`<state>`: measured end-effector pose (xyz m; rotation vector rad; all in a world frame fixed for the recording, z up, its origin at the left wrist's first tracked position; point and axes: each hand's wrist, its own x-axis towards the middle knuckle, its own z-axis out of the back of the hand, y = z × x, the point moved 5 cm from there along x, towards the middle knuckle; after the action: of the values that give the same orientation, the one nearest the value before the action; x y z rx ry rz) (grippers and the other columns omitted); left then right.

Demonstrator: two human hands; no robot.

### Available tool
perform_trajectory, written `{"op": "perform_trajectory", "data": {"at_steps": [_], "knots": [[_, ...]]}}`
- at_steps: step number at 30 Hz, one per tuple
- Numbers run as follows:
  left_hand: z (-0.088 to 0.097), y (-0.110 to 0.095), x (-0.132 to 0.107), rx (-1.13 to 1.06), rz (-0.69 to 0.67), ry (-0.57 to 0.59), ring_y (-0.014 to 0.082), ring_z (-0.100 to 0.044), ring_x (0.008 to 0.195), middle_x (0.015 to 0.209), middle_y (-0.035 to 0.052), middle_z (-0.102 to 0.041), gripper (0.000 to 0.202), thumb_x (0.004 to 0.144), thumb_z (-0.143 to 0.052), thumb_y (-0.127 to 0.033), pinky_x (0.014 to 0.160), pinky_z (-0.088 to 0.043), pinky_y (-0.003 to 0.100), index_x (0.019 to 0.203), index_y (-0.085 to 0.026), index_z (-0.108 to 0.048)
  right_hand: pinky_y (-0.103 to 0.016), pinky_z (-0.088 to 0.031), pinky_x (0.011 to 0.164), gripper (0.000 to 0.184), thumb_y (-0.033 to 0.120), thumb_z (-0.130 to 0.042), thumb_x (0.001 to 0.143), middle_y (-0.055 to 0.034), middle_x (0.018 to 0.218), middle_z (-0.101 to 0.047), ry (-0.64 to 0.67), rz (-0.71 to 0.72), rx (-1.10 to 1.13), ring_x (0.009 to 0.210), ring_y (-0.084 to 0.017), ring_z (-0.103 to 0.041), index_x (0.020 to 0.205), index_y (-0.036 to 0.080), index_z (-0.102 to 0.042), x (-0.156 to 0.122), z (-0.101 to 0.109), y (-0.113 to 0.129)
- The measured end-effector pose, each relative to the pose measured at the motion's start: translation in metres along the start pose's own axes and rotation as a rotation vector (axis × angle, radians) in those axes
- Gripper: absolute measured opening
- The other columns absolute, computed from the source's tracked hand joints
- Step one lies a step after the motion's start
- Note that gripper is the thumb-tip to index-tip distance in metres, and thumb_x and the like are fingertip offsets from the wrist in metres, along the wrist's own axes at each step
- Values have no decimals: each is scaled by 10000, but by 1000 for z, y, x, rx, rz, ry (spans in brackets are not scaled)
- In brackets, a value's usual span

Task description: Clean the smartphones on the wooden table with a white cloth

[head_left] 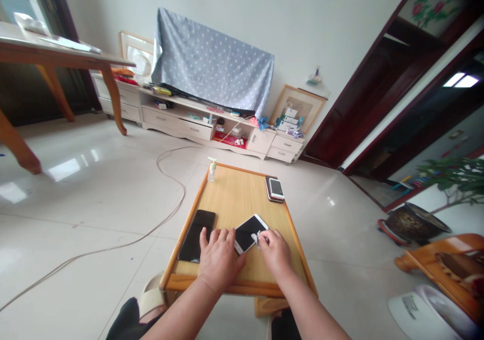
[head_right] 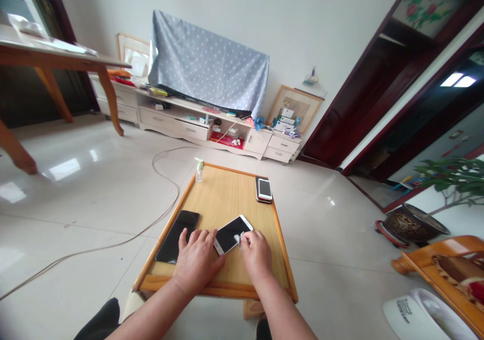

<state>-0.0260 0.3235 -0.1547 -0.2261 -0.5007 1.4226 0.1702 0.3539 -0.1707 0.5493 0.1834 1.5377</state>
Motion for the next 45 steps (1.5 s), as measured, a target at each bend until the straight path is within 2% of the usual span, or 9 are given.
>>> {"op": "perform_trajectory", "data": {"at_steps": [3,9,15,17,21,23,27,37,45], "knots": [[0,0,2,8,3,17,326,-505,1241,1166,89,-672,569,776,-648,-391,1218,-79,591,1327,-257,-595,-272,-446,751,243,330,-509,937,-36,895,-686,-30,-58,-40,849,-192,-641,829,249,-711,9,4,-8],[0,-1,3,21,3,21,315,-513,1211,1120,77,-671,460,794,-627,-408,1220,-90,582,1231,-268,-646,-270,-424,782,230,305,-499,952,-36,951,-694,45,152,-7,921,-197,-632,864,257,-707,-12,-11,16],[-1,-2,3,29,-9,10,322,-504,1217,1116,88,-662,510,773,-632,-382,1213,-86,587,1265,-249,-631,-282,-452,758,272,367,-481,952,-43,911,-690,-52,-105,45,855,-203,-638,855,243,-703,12,1,-15],[-1,-2,3,28,-7,15,323,-502,1221,1119,89,-659,509,772,-633,-389,1213,-86,582,1262,-254,-631,-284,-454,762,275,373,-483,946,-44,908,-690,-54,-99,42,853,-204,-641,841,244,-702,13,1,-15],[-1,-1,4,20,-7,9,316,-513,1206,1105,86,-656,475,778,-618,-380,1217,-91,571,1236,-254,-638,-273,-447,768,269,380,-491,938,-35,929,-699,0,16,89,876,-199,-644,828,258,-705,4,-11,-2],[-1,-1,4,18,-6,10,314,-516,1198,1099,86,-655,467,776,-612,-368,1216,-90,574,1228,-254,-639,-273,-445,758,276,396,-491,933,-36,935,-707,-7,-20,117,869,-199,-646,832,256,-707,5,-14,-4],[-1,-1,4,14,-8,22,319,-506,1210,1110,87,-650,503,763,-620,-376,1216,-78,589,1247,-239,-630,-278,-437,700,305,432,-476,933,-41,908,-718,-63,-160,123,808,-201,-646,865,245,-706,22,-12,-26],[-1,1,5,-10,-4,16,313,-510,1185,1098,78,-646,486,744,-614,-364,1223,-80,580,1212,-240,-644,-269,-394,622,205,408,-556,867,-13,849,-727,-4,-186,95,738,-188,-645,810,271,-698,33,-16,-47],[-4,-3,7,16,1,22,306,-515,1188,1102,90,-646,498,761,-598,-357,1231,-77,557,1239,-222,-641,-257,-397,633,217,407,-572,850,-28,900,-727,7,-185,73,760,-182,-639,786,258,-717,65,-24,-48]]}}
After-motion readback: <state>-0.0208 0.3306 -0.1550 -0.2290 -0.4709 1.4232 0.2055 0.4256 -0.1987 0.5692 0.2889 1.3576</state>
